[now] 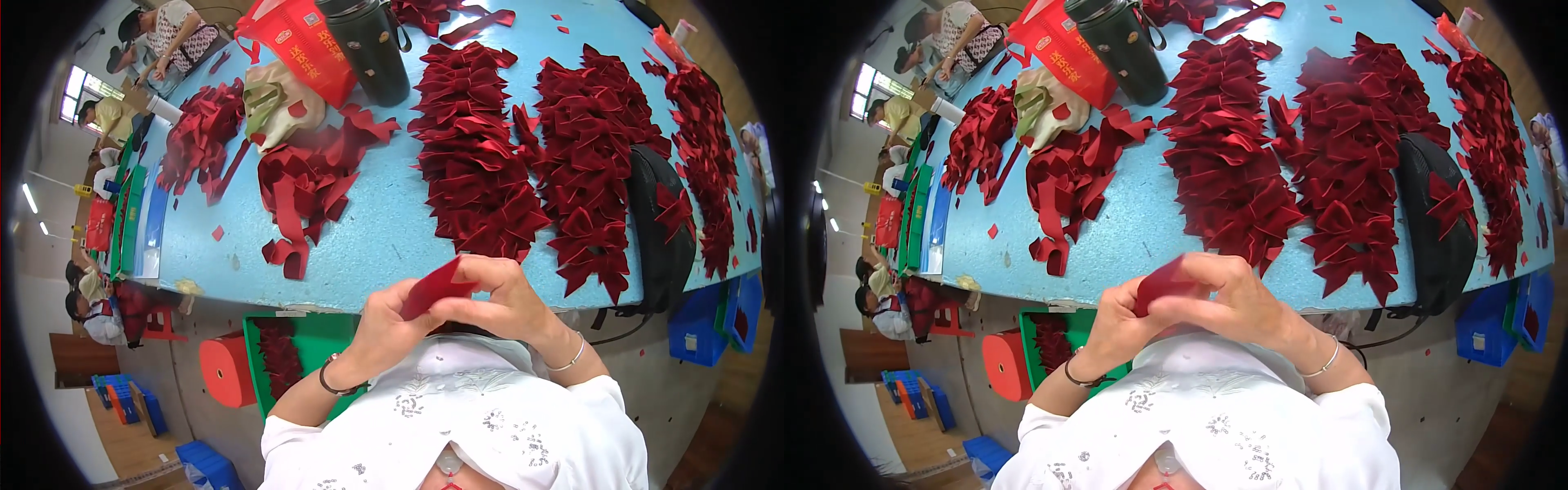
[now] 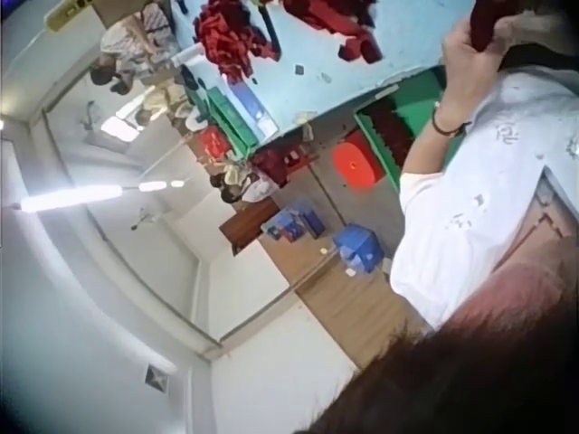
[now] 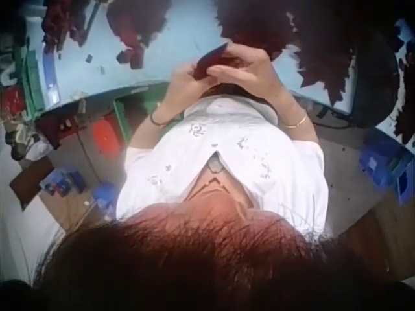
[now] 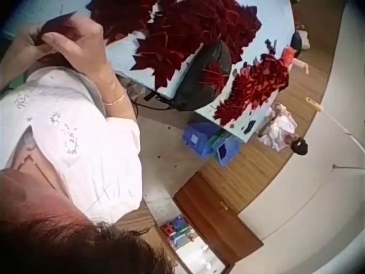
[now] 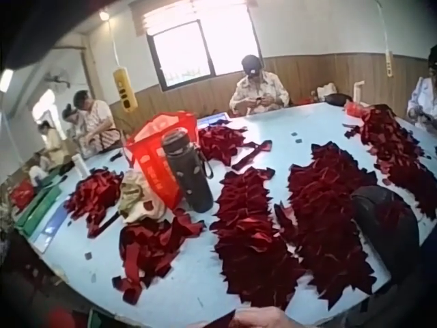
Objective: Folding red fabric pieces into specific shapes for assembly.
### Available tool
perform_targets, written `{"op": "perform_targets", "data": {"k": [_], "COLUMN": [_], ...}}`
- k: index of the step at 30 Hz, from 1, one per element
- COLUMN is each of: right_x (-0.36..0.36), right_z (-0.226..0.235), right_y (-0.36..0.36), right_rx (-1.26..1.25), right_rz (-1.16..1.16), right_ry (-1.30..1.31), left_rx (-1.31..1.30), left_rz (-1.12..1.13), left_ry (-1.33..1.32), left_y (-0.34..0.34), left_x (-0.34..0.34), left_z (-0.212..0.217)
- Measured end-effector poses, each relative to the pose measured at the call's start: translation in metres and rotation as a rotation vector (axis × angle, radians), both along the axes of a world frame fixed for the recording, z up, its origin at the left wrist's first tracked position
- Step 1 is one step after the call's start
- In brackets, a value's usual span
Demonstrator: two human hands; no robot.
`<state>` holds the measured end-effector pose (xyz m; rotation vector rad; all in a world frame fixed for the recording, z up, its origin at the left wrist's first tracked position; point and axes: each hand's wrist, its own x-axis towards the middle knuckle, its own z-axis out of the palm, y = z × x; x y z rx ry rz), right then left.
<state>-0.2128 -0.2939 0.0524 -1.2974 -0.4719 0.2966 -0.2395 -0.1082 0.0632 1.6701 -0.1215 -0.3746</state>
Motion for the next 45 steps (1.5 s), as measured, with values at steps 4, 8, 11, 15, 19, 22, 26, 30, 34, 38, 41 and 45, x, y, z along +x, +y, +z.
{"op": "perform_targets", "data": {"k": [4,8,11,15,19,22,26,30,34,38,41,45], "right_x": [0.002,0.001,0.004,0.008,-0.002,-0.003,-0.008,0.006,0.013,-0.004,-0.016,-0.022], "right_z": [-0.002,-0.002,-0.003,0.006,-0.002,-0.018,-0.030,0.006,0.020,-0.012,-0.033,-0.044], "right_y": [0.004,0.006,0.014,0.041,0.049,0.049,0.068,0.093,0.092,0.076,0.046,0.013], "right_rx": [-0.133,-0.038,-0.041,0.361,-0.113,-0.141,0.155,-0.059,-0.052,-0.095,-0.159,-0.184], "right_rz": [-0.121,-0.167,-0.223,-0.222,0.193,0.442,0.106,-0.353,0.025,0.355,0.382,0.369], "right_ry": [-0.118,0.058,0.022,0.179,-0.087,0.342,0.202,-0.327,-0.274,0.291,0.238,0.338], "left_rx": [-0.045,-0.204,-0.207,-0.302,-0.334,-0.271,-0.563,-0.592,-0.533,-0.558,-0.669,-0.588], "left_rz": [-0.042,-0.169,-0.084,0.103,0.147,0.230,0.338,0.228,0.177,0.250,0.320,0.757], "left_ry": [0.032,0.313,0.130,-0.069,-0.152,-0.270,-0.315,-0.099,-0.035,-0.510,-0.490,-0.497], "left_y": [0.004,0.025,0.018,0.024,0.050,0.080,0.097,0.057,0.042,0.100,0.187,0.306], "left_x": [-0.004,0.005,0.005,0.019,0.039,0.065,0.072,0.047,0.039,0.086,0.099,0.111], "left_z": [0.006,0.008,0.016,0.043,0.072,0.082,0.090,0.097,0.115,0.119,0.117,0.101]}}
